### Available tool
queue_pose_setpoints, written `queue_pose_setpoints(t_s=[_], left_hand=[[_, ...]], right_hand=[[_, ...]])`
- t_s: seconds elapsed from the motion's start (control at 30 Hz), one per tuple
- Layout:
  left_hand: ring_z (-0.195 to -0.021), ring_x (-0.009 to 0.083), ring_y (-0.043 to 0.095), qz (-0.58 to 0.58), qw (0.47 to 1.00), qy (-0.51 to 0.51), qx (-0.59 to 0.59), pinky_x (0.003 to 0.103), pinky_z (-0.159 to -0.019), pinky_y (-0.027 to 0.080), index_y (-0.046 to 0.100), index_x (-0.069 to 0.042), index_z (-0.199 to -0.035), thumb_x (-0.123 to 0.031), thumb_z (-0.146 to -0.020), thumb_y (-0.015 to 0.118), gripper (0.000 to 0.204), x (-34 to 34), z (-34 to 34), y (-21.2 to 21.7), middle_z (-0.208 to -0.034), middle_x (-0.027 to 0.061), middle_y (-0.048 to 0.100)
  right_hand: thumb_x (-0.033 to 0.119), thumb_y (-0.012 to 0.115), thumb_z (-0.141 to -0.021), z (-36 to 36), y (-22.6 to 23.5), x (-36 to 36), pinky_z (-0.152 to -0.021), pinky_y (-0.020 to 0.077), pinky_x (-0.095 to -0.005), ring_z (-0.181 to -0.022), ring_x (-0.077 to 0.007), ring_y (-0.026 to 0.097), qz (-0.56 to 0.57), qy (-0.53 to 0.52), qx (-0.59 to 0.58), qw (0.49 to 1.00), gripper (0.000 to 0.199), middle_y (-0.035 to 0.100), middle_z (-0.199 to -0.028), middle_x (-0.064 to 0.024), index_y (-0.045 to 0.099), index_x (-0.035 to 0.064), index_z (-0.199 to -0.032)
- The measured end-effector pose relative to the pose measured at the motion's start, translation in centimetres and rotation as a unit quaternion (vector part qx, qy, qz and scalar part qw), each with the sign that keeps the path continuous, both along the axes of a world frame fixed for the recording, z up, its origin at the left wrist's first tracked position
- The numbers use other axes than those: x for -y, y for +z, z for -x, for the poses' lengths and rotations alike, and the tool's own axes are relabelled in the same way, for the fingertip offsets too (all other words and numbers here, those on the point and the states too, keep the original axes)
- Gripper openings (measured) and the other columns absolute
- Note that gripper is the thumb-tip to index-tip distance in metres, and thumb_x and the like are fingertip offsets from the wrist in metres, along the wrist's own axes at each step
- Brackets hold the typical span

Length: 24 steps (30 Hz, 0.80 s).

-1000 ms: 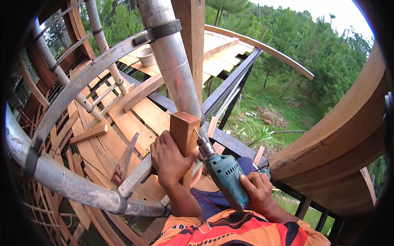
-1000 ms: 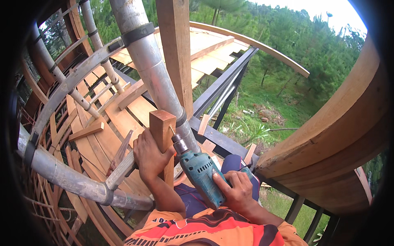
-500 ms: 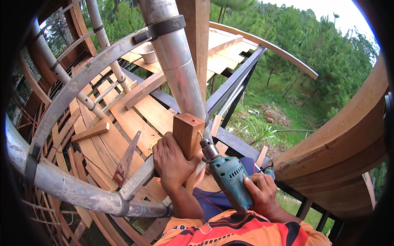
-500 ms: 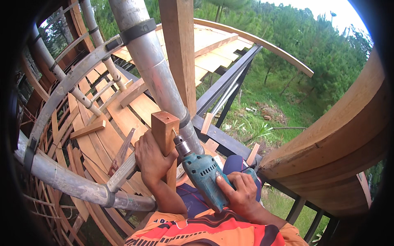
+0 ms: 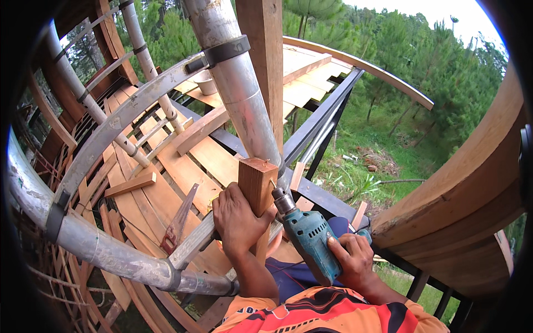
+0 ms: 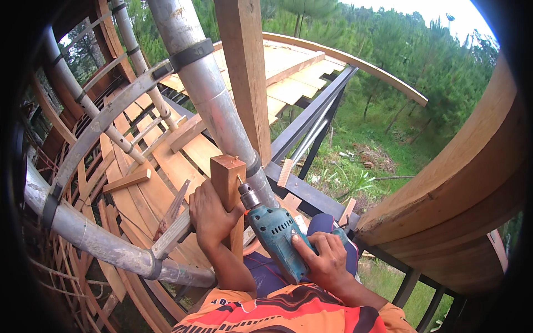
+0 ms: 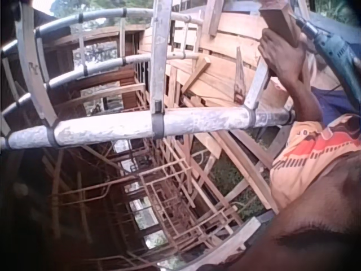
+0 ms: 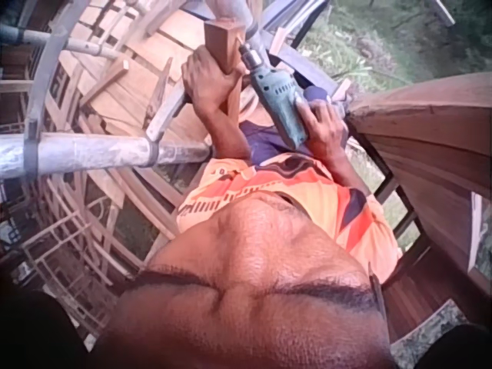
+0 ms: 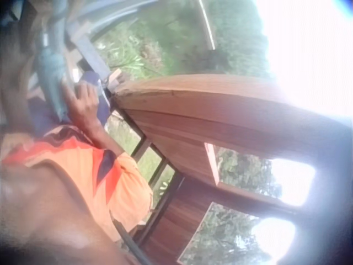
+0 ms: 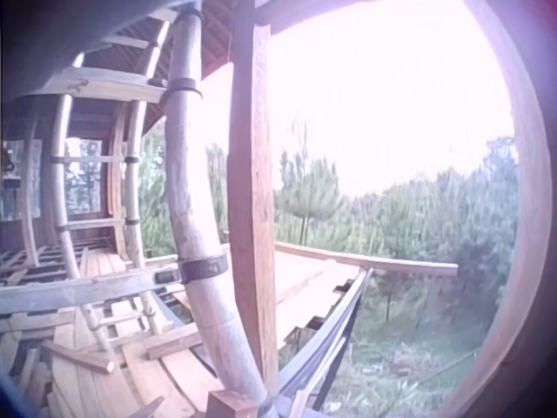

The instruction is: The person sits on a wooden floor and uses a cordless drill to fasten small wooden blocks to metal scaffolding poles. They repeatedly pick up blocks, align them, and drill screws to secure them to the structure.

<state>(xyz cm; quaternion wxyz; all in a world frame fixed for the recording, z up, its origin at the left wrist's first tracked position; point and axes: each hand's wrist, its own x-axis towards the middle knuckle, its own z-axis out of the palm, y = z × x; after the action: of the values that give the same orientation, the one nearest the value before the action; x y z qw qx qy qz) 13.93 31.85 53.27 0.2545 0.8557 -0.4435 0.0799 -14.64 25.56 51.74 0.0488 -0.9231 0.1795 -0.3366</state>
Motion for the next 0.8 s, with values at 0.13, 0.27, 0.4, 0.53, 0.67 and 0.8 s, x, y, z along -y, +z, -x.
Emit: queue_pose_setpoints(t_s=[0.13,0.27,0.4,0.53,0.67,0.8], left_hand=[[-0.111,0.0390,0.056,0.006,1.000,-0.001,-0.004,0.050,-0.103,0.039,0.051,0.002,-0.113,-0.062,-0.062,0.081,0.088,0.0,-0.2,-0.2,-0.105,0.0220,0.059],[-0.110,0.0401,0.057,0.019,1.000,-0.011,-0.012,0.050,-0.099,0.040,0.052,0.002,-0.115,-0.060,-0.059,0.080,0.088,0.0,-0.4,-0.2,-0.106,0.0225,0.060],[-0.110,0.0395,0.057,0.021,1.000,-0.010,0.000,0.051,-0.104,0.039,0.051,0.002,-0.113,-0.068,-0.062,0.077,0.091,0.0,-0.6,-0.2,-0.105,0.0224,0.059],[-0.111,0.0404,0.056,0.024,1.000,-0.008,0.005,0.051,-0.102,0.039,0.052,0.003,-0.119,-0.068,-0.062,0.074,0.094,0.0,-0.5,-0.2,-0.107,0.0223,0.060],[-0.107,0.0401,0.056,0.019,1.000,-0.012,0.008,0.051,-0.104,0.038,0.049,0.003,-0.112,-0.066,-0.063,0.077,0.088,-0.1,-0.6,-0.1,-0.103,0.0227,0.059],[-0.106,0.0399,0.056,0.039,0.999,-0.011,0.021,0.051,-0.104,0.038,0.049,0.002,-0.111,-0.062,-0.062,0.079,0.086,0.1,-0.2,0.0,-0.102,0.0221,0.059]], right_hand=[[0.017,0.086,-0.069,-0.4,-0.6,-0.4,-0.081,0.0512,-0.0443,-0.092,-0.0346,0.068,-0.084,0.039,0.035,0.995,0.077,0.068,-0.106,-0.0166,0.055,0.0066,-0.140],[0.019,0.088,-0.069,-0.3,-1.5,-0.6,-0.087,0.0532,-0.0468,-0.098,-0.0393,0.069,-0.158,0.069,0.037,0.984,0.085,0.069,-0.112,-0.0236,0.049,-0.0040,-0.140],[0.019,0.088,-0.069,-0.7,-1.7,-0.5,-0.087,0.0535,-0.0472,-0.097,-0.0393,0.069,-0.153,0.079,0.054,0.984,0.082,0.069,-0.112,-0.0245,0.050,-0.0073,-0.137],[0.017,0.087,-0.071,-1.1,-1.0,-0.6,-0.080,0.0512,-0.0459,-0.091,-0.0352,0.068,-0.129,0.062,0.059,0.988,0.076,0.068,-0.103,-0.0183,0.054,-0.0004,-0.137],[0.014,0.080,-0.072,-0.8,0.0,-0.3,-0.072,0.0462,-0.0429,-0.084,-0.0300,0.064,-0.075,0.009,0.000,0.997,0.064,0.063,-0.092,-0.0106,0.061,0.0124,-0.133],[0.015,0.080,-0.073,-0.5,-0.1,-0.2,-0.073,0.0462,-0.0425,-0.085,-0.0302,0.065,-0.066,0.006,-0.017,0.998,0.063,0.063,-0.093,-0.0109,0.061,0.0132,-0.133]])
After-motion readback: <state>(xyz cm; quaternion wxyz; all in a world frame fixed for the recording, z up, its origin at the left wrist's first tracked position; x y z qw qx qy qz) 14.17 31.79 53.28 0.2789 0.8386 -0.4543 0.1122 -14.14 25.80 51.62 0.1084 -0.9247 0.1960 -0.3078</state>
